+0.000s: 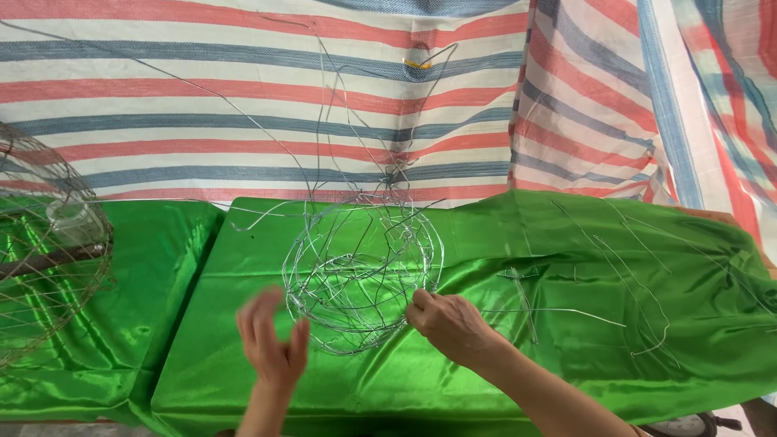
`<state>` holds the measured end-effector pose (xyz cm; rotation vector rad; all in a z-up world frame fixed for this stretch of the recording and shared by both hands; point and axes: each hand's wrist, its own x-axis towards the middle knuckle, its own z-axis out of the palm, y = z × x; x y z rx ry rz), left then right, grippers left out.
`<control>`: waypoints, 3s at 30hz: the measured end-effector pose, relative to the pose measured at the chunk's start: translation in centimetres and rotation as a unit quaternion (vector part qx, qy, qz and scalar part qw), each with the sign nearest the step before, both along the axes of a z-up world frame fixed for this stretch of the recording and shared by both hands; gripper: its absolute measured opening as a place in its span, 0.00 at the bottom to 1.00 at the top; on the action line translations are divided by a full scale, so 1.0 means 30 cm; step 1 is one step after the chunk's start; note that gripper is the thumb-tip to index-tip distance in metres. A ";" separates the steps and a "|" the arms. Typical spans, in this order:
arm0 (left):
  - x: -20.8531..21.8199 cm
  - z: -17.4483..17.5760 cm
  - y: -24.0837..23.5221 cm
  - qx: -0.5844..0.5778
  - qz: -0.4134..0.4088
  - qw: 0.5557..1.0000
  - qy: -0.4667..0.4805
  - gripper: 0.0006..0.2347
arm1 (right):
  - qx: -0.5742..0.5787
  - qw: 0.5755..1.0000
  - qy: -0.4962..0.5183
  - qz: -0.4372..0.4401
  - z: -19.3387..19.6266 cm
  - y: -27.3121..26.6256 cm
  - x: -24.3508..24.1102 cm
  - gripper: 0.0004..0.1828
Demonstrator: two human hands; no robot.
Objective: The person connects thin metal wires to a larger wire frame using their hands and pliers, weaving and securing the wires through the structure to build a cage-like object.
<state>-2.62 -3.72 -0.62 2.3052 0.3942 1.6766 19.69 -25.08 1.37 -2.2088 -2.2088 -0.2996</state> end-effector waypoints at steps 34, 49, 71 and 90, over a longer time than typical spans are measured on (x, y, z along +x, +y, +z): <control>0.290 -0.575 -0.334 -0.189 0.066 0.892 0.404 0.16 | -0.025 0.998 0.013 -0.060 0.084 -0.002 -0.198 0.09; 0.214 -0.552 -0.288 -0.117 -0.032 0.943 0.310 0.06 | 0.144 0.984 -0.032 -0.100 0.067 0.067 -0.140 0.26; 0.177 -0.569 -0.274 -0.176 -0.064 0.894 0.408 0.12 | 0.374 0.925 -0.049 -0.044 0.019 -0.119 -0.351 0.24; 0.123 -0.448 -0.261 -0.272 -0.115 0.810 0.506 0.13 | 0.324 0.816 0.443 -0.179 -0.388 0.027 -0.382 0.04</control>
